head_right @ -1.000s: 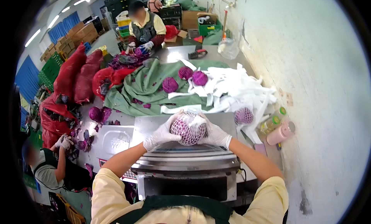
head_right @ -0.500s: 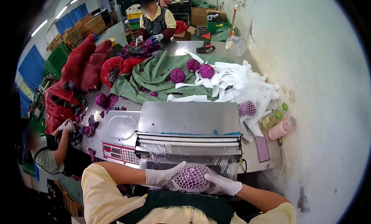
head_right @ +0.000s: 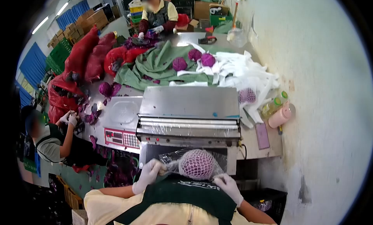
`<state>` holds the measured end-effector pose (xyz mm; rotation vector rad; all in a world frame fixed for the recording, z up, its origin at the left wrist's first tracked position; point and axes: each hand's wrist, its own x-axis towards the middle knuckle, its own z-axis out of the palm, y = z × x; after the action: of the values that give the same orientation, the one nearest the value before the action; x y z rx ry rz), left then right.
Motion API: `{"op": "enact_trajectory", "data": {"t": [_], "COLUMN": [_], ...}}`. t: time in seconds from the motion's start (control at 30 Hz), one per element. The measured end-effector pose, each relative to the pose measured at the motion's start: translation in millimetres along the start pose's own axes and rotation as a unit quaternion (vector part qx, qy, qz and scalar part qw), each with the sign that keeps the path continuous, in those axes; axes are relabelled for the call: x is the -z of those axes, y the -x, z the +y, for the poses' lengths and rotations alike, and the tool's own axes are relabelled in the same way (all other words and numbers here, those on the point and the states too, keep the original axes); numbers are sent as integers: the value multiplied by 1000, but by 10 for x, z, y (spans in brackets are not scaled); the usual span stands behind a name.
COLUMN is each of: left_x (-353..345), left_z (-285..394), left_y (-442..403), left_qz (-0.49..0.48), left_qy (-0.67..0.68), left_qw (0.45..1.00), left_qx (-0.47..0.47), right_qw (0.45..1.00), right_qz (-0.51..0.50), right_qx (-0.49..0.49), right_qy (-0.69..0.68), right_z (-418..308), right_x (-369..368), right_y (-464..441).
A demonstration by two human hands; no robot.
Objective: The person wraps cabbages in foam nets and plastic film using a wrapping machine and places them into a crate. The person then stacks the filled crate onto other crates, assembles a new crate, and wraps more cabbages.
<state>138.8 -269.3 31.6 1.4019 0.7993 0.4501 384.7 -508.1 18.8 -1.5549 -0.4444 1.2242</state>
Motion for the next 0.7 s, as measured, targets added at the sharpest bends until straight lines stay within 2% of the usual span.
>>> {"op": "enact_trajectory", "data": {"t": [0.03, 0.07, 0.1, 0.13, 0.17, 0.2, 0.23, 0.3, 0.33, 0.37, 0.4, 0.43, 0.47, 0.5, 0.53, 0.57, 0.6, 0.63, 0.67, 0.7], "left_x": [-106, -163, -136, -188, -155, -259, -70, -78, -149, -146, -360, -476, -581, -789, -984, -1028, -1142, -1223, -1273, -1273], "left_z": [180, 225, 118, 79, -78, 194, -37, -606, -548, -800, -833, -1193, -1659, -1635, -1702, -2223, -2145, -1909, -1695, -1487], "left_y": [-52, -133, -128, -145, -205, -131, -52, 71, 42, 27, -97, -163, -194, -383, -429, -597, -620, -619, -636, -588], "left_qz": [11, 15, 4, 39, 48, 124, 14, 81, 50, -34, -7, -79, -146, -206, -217, -359, -360, -358, -363, -364], "left_qy": [13, 42, 104, 129, 211, 271, 279, 187, 116, 85, 37, 11, 18, -61, -43, -116, -46, 37, 109, 170], "left_qw": [999, 997, 990, 988, 969, 920, 919, 906, 909, 909, 885, 918, 920, 910, 933, 925, 932, 930, 913, 891], "left_qx": [35, 57, 99, 78, 120, 256, 278, 370, 398, 407, 465, 388, 362, 354, 285, -47, -7, 80, 149, 210], "right_qw": [992, 993, 997, 988, 985, 976, 970, 947, 944, 940, 943, 937, 963, 873, 867, 920, 986, 989, 953, 944], "right_qz": [-1, 0, 67, 139, 122, 145, 136, 140, 144, 148, 143, 187, 14, -116, -123, -101, -73, -52, -33, -9], "right_qx": [39, 25, 21, 16, 17, -12, -50, -177, -195, -213, -229, -236, -225, -129, -49, -20, -19, -42, -51, -51], "right_qy": [116, 111, 22, -65, -122, -165, -193, -227, -224, -221, -193, -176, 148, 455, 481, 378, 152, -131, -297, -326], "right_z": [-7, -70, -154, -196, -120, -13, 82, 539, 807, 1031, 1100, 1411, 1344, 1274, 1417, 1541, 1603, 1565, 1450, 1343], "right_x": [8, 28, 38, 74, 206, 281, 364, 499, 491, 446, 358, 285, 172, 62, -52, -152, -175, -163, -145, -171], "right_y": [38, 9, 32, 6, -46, -54, -40, 21, -16, -15, -121, -317, -455, -602, -706, -784, -812, -805, -776, -778]}}
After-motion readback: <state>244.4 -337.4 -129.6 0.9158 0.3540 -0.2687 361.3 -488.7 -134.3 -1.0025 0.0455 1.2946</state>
